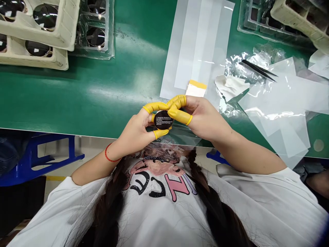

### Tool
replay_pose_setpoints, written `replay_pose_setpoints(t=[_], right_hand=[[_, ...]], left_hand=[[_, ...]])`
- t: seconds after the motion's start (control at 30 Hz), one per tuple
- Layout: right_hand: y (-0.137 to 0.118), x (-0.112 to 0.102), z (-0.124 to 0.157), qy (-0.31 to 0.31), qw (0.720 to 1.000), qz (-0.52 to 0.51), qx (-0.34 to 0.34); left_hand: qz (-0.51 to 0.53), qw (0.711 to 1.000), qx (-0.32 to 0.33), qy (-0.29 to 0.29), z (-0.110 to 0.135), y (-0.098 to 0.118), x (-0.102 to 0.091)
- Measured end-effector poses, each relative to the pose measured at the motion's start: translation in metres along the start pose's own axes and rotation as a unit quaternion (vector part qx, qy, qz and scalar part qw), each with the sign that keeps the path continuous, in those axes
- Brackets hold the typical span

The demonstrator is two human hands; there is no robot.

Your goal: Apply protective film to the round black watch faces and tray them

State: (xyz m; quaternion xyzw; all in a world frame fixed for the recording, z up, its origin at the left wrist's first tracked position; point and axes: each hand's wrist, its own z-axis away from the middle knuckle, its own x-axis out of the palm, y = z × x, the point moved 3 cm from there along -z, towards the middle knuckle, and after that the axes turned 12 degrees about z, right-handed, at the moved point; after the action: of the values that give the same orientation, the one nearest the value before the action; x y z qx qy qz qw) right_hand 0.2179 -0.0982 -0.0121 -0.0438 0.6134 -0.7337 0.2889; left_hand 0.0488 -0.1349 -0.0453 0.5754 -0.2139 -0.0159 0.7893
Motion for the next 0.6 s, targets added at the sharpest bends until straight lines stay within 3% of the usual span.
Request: replay_pose_setpoints(t=[0.6], right_hand=[[0.0019, 0.0010, 0.0000, 0.014, 0.999, 0.020, -0.031]], left_hand=[[0.002, 1.000, 0.016, -0.022, 0.0013, -0.0009, -0.0011]])
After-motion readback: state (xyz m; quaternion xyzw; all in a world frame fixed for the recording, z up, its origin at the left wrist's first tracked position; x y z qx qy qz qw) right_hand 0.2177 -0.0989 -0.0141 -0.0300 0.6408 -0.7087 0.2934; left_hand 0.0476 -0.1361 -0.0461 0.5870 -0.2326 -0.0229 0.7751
